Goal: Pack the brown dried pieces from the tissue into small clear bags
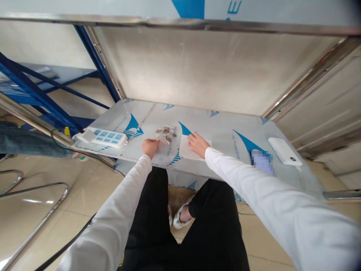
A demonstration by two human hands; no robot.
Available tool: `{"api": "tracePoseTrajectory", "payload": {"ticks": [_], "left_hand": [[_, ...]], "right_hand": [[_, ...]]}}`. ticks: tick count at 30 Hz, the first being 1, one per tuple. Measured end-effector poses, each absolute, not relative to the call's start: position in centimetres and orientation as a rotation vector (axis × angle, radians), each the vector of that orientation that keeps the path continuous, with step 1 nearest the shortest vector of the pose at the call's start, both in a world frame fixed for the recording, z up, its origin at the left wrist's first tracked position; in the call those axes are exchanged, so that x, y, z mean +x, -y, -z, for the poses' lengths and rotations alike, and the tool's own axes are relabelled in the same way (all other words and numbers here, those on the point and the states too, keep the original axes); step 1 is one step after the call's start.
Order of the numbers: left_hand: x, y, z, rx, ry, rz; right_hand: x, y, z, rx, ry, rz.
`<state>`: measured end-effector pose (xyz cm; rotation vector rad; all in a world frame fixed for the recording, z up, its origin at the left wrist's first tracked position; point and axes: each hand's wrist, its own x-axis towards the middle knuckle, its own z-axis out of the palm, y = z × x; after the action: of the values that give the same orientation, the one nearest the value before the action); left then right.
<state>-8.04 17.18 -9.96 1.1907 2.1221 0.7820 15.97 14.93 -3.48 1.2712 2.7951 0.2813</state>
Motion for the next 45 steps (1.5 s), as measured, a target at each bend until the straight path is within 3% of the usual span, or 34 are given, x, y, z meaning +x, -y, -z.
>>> {"api": "tracePoseTrajectory", "payload": {"ticks": [12,20,26,30,35,37,40,45], "left_hand": [[-7.9,-17.3,8.9,0.774,-2.025,-0.935],[-8.0,-17.4,8.2,0.610,-1.883,-1.028],[-8.0,-17.2,5.6,0.533,-1.716,-1.308],[-7.5,-17.4,2.9,0.547,-1.610,-1.527],[-4.3,-16.1,0.0,0.778,-1.349,-1.610],[-2.0,-15.1,-0.2,0.948,-1.223,-1.524],[1.3,-13.8,0.6,1.197,-1.177,-1.281],[3.2,-12.7,2.6,1.371,-1.232,-1.063]], "right_hand": [[18.9,-14.9,2.9,0.891,-2.749,-0.761],[19.1,-14.9,2.0,1.039,-2.720,-0.752],[25.3,-14.3,3.8,2.286,-2.228,-0.218],[28.4,-13.0,5.2,2.570,-1.924,-0.032],[25.5,-11.8,3.6,2.918,-2.510,-0.007],[22.5,-11.6,2.5,2.891,-2.873,0.431],[17.6,-11.6,1.6,2.829,-2.968,1.145],[13.2,-11.3,2.6,2.826,-2.779,1.578]]}}
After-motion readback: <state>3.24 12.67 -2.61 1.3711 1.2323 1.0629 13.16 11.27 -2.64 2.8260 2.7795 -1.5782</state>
